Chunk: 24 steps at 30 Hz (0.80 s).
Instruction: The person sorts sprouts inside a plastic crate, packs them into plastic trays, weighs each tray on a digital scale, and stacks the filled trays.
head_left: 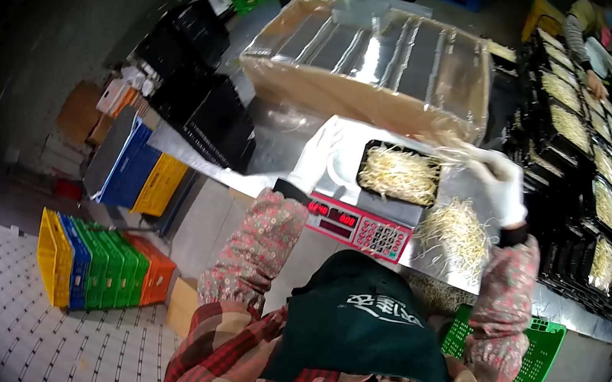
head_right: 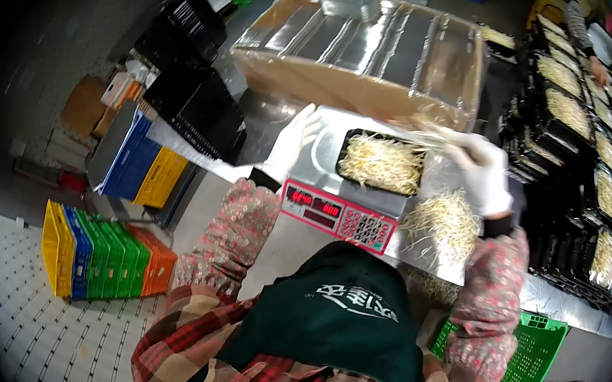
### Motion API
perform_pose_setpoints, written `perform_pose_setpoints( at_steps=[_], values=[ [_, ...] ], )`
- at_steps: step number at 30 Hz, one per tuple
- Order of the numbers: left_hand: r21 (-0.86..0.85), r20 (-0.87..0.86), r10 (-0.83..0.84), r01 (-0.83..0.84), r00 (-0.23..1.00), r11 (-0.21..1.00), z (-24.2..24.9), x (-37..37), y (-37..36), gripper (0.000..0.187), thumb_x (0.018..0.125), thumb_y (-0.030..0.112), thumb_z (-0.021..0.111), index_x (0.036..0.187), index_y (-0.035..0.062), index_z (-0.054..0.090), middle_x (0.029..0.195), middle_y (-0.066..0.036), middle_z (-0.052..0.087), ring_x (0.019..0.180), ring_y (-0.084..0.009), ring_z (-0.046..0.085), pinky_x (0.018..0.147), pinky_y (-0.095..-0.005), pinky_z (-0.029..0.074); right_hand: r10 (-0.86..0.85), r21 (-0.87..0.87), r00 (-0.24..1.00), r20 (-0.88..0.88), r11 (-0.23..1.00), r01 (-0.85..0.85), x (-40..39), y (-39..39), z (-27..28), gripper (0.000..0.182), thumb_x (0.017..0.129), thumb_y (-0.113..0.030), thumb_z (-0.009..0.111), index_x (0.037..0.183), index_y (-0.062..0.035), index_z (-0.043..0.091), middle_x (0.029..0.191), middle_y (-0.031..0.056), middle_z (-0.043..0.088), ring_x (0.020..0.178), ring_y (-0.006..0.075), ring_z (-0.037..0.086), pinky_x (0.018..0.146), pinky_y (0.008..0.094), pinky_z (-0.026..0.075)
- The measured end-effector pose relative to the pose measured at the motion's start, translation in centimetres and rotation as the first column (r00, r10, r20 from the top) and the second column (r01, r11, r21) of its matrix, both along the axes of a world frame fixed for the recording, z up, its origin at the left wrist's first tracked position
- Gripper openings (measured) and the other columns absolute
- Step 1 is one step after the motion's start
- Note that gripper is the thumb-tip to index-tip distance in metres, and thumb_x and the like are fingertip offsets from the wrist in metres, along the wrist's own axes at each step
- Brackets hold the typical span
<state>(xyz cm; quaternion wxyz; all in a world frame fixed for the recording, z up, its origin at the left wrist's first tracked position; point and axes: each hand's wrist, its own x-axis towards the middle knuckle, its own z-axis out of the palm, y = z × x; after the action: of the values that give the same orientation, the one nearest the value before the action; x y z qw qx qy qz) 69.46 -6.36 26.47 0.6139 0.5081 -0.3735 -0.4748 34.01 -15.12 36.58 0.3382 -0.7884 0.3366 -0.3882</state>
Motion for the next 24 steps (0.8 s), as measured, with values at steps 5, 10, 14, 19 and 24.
perform_pose_setpoints(
  at_steps=[5,10,14,19,24],
  values=[
    [0.033,0.046,0.018,-0.02,0.999,0.999,-2.1,-1.6,-0.1,0.053,0.106,0.036,0.037,0.15,0.0077,0.032,0.146,-0.013,0.046,0.131,-0.0232,0.048,0.108,-0.0369,0.036,-0.003,-0.348,0.929,-0.369,0.928,-0.135,6.8,-1.2,-8.2,0.023,0.086,-0.02,0.069,0.105,-0.0073,0.07,0.091,0.0105,0.067,0.084,0.0272,0.065,0.076,0.0361,0.053],
    [0.03,0.235,-0.054,0.048,0.97,0.998,-3.1,-0.7,0.6,0.063,0.1,0.026,0.054,0.152,0.0074,0.025,0.147,-0.013,0.045,0.133,-0.0231,0.045,0.109,-0.0358,0.035,0.073,-0.175,0.908,-0.414,0.972,-0.158,5.5,-0.9,-7.9,0.05,0.079,-0.027,0.075,0.125,-0.0104,0.062,0.12,0.0142,0.058,0.115,0.0324,0.051,0.098,0.0413,0.045],
    [-0.133,0.914,0.05,0.181,0.402,0.975,2.1,-4.9,-0.3,0.083,0.082,0.03,0.074,0.147,0.0015,0.031,0.146,-0.022,0.04,0.137,-0.0314,0.038,0.112,-0.0418,0.032,0.032,-0.163,0.828,-0.56,0.975,-0.148,5.3,-1.1,-6.5,0.093,0.067,-0.039,0.084,0.144,-0.0085,0.041,0.142,0.0238,0.042,0.131,0.0406,0.039,0.112,0.0442,0.033],
    [0.115,0.993,-0.118,0.406,-0.019,0.907,2.0,-9.5,-2.4,0.086,0.074,0.048,0.076,0.137,-0.0004,0.043,0.137,-0.025,0.046,0.129,-0.0402,0.043,0.11,-0.0473,0.033,0.056,-0.019,0.635,-0.771,0.994,-0.111,5.4,-1.6,-7.9,0.09,0.059,-0.046,0.084,0.135,-0.0095,0.052,0.135,0.0241,0.048,0.124,0.04,0.047,0.099,0.0456,0.044],
    [0.204,0.968,-0.246,0.402,0.055,0.893,-0.1,-8.9,-4.2,0.076,0.085,0.05,0.064,0.138,0.0004,0.045,0.13,-0.021,0.053,0.118,-0.0376,0.049,0.102,-0.0469,0.039,-0.068,-0.167,0.676,-0.734,0.983,-0.082,4.3,-1.5,-10.2,0.018,0.076,-0.024,0.068,0.081,-0.0071,0.071,0.079,0.018,0.068,0.08,0.0361,0.066,0.073,0.0448,0.053]
  ],
)
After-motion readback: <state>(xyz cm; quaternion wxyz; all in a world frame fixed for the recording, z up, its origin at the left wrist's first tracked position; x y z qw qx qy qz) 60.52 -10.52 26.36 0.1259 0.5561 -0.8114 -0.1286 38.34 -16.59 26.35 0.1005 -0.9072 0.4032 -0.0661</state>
